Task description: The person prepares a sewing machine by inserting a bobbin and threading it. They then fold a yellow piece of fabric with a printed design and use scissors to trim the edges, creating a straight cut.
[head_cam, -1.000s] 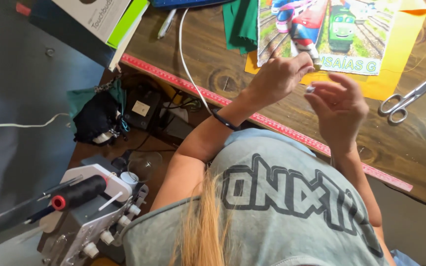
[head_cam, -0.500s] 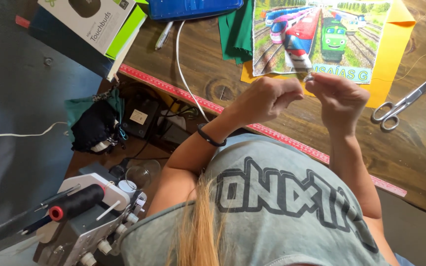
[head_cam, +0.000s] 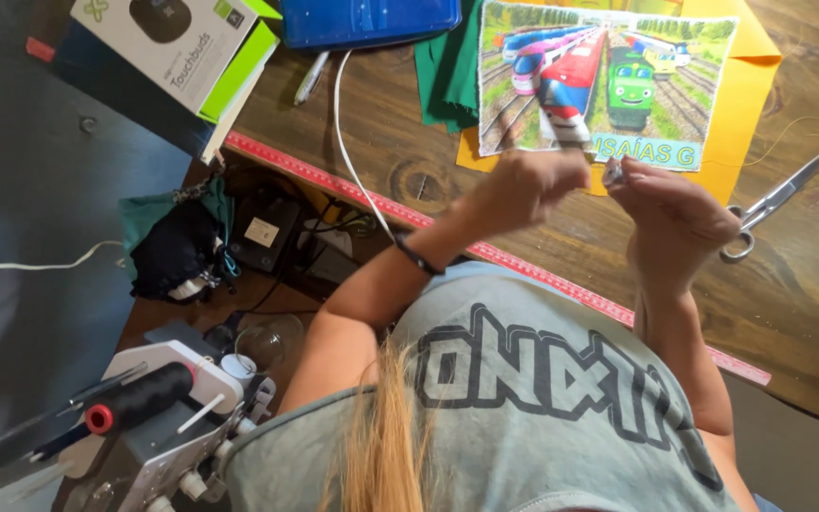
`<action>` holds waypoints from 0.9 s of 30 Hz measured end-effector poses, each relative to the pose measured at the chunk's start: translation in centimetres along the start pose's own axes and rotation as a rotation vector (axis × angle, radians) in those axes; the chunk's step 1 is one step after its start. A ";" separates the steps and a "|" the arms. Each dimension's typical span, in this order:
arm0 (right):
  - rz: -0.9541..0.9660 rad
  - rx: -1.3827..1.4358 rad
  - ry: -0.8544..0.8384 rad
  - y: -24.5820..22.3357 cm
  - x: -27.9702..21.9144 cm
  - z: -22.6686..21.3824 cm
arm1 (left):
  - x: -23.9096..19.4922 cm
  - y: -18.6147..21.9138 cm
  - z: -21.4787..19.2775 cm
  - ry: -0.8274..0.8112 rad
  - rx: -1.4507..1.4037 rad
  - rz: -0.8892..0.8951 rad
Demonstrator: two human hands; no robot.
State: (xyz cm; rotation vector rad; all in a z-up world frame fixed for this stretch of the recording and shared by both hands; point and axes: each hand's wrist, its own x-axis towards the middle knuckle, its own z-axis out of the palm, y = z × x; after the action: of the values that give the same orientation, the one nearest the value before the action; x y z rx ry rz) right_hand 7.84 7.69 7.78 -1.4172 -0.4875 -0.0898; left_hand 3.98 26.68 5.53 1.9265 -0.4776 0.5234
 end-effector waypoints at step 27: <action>0.027 -0.073 -0.299 3.8 3.3 2.3 | -4.9 -2.7 -3.0 0.112 0.660 -0.030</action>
State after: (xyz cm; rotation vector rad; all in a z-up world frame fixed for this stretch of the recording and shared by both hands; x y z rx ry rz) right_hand 11.50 11.31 5.72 -1.5163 -0.7171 0.1292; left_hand 0.97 30.91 1.89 2.5052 -0.2103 0.8379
